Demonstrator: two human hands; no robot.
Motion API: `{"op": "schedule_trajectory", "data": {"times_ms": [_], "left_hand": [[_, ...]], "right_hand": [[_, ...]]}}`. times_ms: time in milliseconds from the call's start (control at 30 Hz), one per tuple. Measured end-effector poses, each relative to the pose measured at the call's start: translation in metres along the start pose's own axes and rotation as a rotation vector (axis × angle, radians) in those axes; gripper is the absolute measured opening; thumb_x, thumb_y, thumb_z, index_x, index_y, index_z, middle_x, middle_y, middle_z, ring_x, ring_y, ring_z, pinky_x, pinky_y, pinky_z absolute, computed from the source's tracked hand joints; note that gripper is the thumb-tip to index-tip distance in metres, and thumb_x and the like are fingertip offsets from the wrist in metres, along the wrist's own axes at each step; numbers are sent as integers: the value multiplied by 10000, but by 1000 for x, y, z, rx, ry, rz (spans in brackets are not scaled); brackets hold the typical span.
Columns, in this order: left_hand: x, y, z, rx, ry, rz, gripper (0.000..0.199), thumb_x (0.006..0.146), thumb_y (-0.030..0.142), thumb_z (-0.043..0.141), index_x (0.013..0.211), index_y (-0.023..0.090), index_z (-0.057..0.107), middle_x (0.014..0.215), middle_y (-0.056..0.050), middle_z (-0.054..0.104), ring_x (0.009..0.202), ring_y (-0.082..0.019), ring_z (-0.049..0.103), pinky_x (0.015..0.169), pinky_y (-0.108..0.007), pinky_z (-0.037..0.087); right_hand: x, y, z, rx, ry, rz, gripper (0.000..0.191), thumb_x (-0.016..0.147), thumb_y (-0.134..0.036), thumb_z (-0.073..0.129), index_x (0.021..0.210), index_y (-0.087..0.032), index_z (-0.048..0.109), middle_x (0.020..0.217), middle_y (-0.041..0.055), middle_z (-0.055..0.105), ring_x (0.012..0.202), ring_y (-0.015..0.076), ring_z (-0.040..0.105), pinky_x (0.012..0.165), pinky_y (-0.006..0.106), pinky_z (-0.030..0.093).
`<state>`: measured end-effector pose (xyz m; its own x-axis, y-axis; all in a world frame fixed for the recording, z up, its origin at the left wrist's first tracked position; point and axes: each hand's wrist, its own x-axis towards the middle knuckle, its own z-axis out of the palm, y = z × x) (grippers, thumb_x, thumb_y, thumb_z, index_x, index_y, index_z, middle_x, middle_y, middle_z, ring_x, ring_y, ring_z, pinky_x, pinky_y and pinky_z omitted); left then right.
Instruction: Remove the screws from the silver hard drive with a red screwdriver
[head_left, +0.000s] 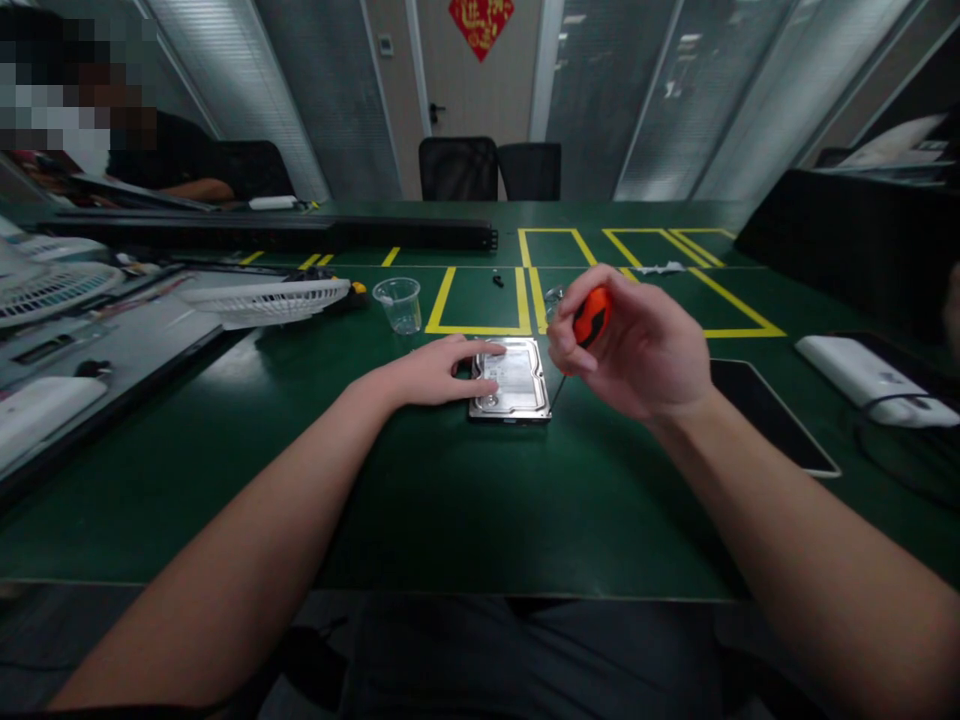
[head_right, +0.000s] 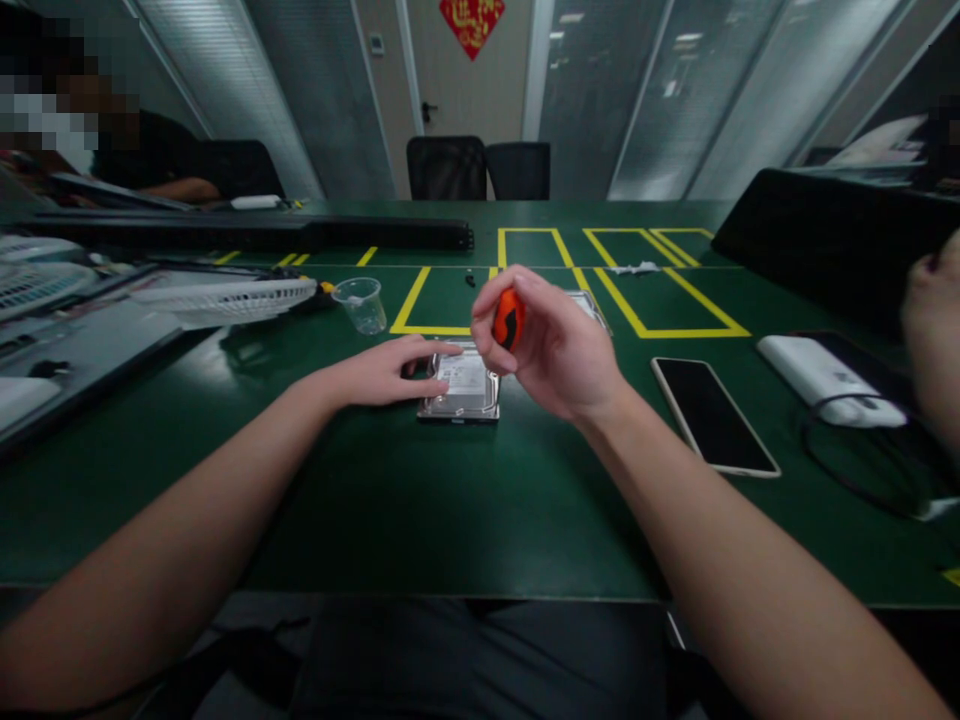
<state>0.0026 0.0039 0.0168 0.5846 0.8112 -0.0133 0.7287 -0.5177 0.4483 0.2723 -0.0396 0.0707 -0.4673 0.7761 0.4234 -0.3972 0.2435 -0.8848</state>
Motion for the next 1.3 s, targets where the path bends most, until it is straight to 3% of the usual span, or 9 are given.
{"op": "schedule_trajectory", "data": {"times_ms": [200,767,1300], "left_hand": [[0,2,0,-4,1,-9,777,995,692,661,1670,332,526,1445,-145,637,1183,-314,643,1001,-411,486],[0,0,-1,4,-11,-20,806,986,731,646,1680,344,509,1439,-144,634,1127,-298,648,934,-388,493],[0,4,-1,6,-17,-38,774,1001,676,658,1678,332,512,1460,-145,622,1146,-292,637,973,-384,480]], "right_hand": [[2,2,-1,9,39,8,498,1038,-699,581,848,-242,639,673,-9,631,494,122,462,498,309,443],[1,3,-1,48,2,-27,374,1045,-562,617,855,-241,642,683,-16,619,506,112,441,512,304,448],[1,1,-1,31,-2,-31,372,1055,-531,606,854,-220,647,669,-17,627,501,104,447,519,280,443]]}}
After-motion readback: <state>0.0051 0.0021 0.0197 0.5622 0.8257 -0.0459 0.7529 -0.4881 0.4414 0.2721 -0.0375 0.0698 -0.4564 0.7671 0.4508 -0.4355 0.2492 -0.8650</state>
